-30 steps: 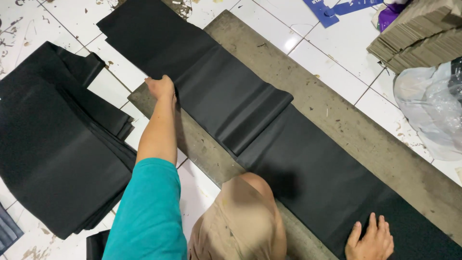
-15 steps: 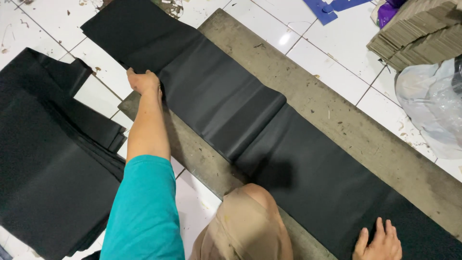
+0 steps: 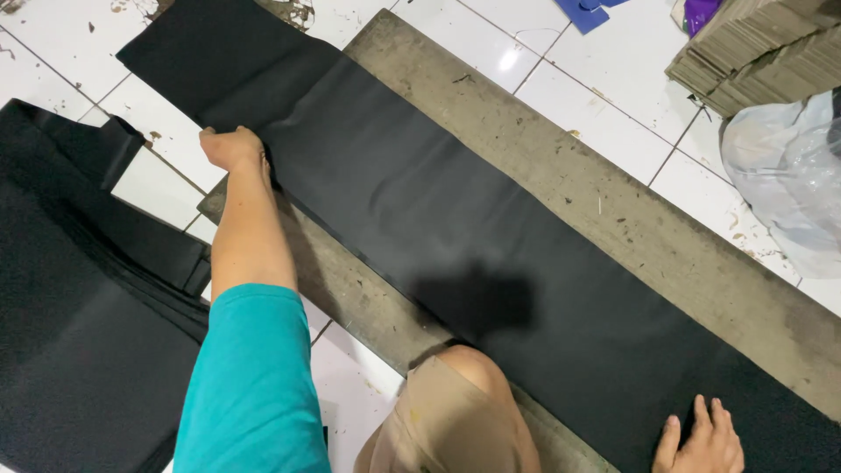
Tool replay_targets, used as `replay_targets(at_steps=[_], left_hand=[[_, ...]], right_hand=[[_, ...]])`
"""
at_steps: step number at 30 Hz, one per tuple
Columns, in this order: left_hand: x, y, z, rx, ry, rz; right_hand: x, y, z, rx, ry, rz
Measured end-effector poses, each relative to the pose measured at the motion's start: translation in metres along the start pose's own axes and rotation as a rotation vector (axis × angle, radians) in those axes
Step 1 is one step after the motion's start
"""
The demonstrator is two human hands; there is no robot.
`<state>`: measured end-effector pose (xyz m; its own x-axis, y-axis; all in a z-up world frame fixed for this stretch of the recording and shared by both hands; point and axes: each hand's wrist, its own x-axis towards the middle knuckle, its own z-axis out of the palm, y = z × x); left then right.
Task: Smoothing and folding long strips of black leather material on the floor of a workshop.
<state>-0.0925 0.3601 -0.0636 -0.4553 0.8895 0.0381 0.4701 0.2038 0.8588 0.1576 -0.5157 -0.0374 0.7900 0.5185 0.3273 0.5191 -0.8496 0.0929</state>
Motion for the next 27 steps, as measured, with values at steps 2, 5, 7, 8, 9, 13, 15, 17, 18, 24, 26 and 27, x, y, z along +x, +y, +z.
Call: replay_targets(at_steps=[2,5,7,8,9,13,15,17,18,24,26,27], left_hand=[[-0.006,0.009,-0.005,-0.002,-0.012,-0.008],[-0.010,0.014,-0.008,-0.008,0.019,0.016],[-0.020,0.028,-0.018,0.015,0.004,-0.005],[-0.024,0.034,-0.024,0.039,-0.006,-0.030],[-0.021,0.032,-0.023,0.040,-0.007,-0.027],[-0.024,0.037,-0.020,0.239,0.083,0.127],[-0.050,0.058,-0.029,0.385,0.143,0.150],[-0.093,0.089,-0.047,0.460,-0.103,0.707],[-0.106,0.094,-0.044,0.460,-0.103,0.707],[-0.127,0.074,-0.022,0.811,-0.620,0.669],[-0.117,0.051,-0.014,0.725,-0.526,0.700],[-0.113,0.047,-0.015,0.729,-0.514,0.697]], right_hand=[[0.001,-0.001,-0.001,-0.003,-0.009,0.003],[0.001,-0.007,-0.007,-0.074,-0.086,0.060],[0.004,-0.009,-0.012,-0.065,-0.058,0.041],[0.005,-0.011,-0.015,-0.057,-0.028,0.016],[0.005,-0.011,-0.014,-0.055,-0.029,0.019],[0.005,-0.012,-0.016,-0.038,-0.025,0.016],[0.004,-0.013,-0.016,-0.048,-0.018,0.015],[0.004,-0.012,-0.015,-0.047,-0.017,0.000],[0.007,-0.014,-0.017,-0.047,-0.017,0.000],[0.013,-0.013,-0.012,-0.011,0.030,-0.020],[0.007,-0.013,-0.019,0.018,0.023,-0.021],[0.007,-0.010,-0.013,0.027,0.026,-0.027]])
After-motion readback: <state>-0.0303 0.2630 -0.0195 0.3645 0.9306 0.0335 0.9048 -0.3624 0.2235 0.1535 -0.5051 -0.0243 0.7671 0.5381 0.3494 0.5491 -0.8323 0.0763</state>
